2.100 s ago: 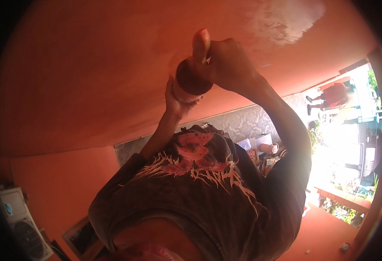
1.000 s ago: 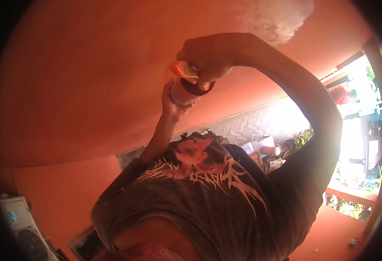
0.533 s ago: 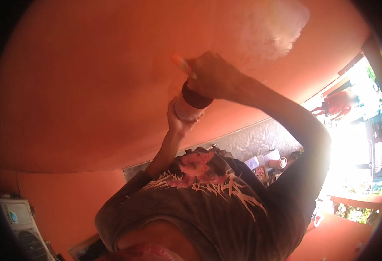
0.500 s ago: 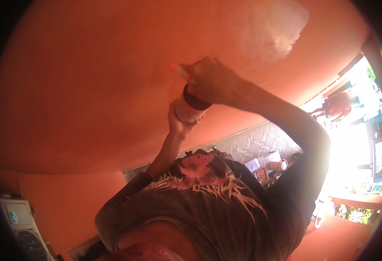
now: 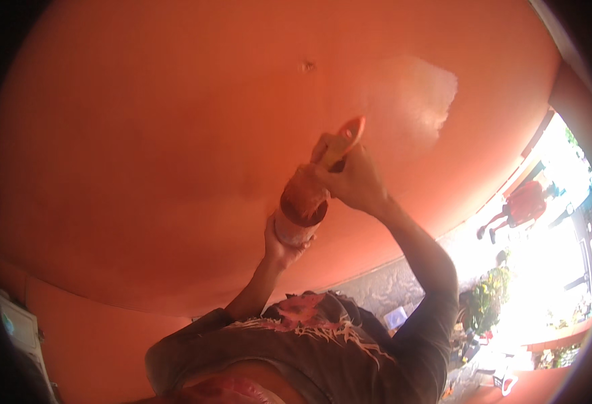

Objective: The person paints a ceiling with a brush, repeatedly dipping the brush into a small container held in the other hand. The ceiling is already partially painted in a reddish-orange color, and the person continues to apply paint in broad strokes.

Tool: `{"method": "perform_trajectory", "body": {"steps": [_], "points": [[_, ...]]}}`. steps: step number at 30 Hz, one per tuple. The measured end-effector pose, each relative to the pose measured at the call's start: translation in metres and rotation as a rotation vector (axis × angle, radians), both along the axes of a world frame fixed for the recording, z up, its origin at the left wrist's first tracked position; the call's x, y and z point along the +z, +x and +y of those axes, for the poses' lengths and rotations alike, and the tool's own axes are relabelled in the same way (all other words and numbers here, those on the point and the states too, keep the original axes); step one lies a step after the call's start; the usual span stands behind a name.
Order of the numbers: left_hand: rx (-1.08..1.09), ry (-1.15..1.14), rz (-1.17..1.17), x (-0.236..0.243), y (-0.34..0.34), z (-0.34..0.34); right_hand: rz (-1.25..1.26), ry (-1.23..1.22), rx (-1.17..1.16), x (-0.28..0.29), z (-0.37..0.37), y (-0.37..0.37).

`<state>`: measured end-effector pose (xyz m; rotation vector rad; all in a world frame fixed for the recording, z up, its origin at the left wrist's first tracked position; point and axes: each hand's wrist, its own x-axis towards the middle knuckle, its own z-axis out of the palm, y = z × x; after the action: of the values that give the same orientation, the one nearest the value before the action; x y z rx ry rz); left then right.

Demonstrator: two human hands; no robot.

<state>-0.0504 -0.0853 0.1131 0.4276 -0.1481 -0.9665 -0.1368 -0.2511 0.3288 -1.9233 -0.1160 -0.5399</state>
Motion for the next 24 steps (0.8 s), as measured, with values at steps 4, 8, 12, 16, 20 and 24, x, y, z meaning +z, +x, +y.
{"method": "perform_trajectory", "body": {"steps": [4, 8, 12, 16, 20, 24], "points": [[-0.016, -0.003, -0.035, -0.004, 0.002, 0.002, 0.005, 0.114, -0.027, -0.015, -0.019, 0.001], [-0.035, -0.066, -0.013, 0.013, -0.002, 0.006, -0.068, 0.482, 0.017, -0.045, -0.046, 0.002], [-0.006, -0.090, 0.002, 0.029, -0.010, 0.009, -0.144, 1.000, 0.086, -0.082, -0.040, 0.011], [-0.015, -0.132, -0.002, 0.031, -0.010, 0.012, -0.125, 1.278, 0.149, -0.090, -0.026, 0.012], [-0.026, -0.176, -0.011, 0.028, -0.009, 0.009, -0.241, 1.346, 0.281, -0.088, -0.037, 0.019], [-0.009, -0.213, -0.016, 0.027, -0.015, 0.009, -0.489, 1.254, 0.363, -0.058, -0.080, 0.020]]}}
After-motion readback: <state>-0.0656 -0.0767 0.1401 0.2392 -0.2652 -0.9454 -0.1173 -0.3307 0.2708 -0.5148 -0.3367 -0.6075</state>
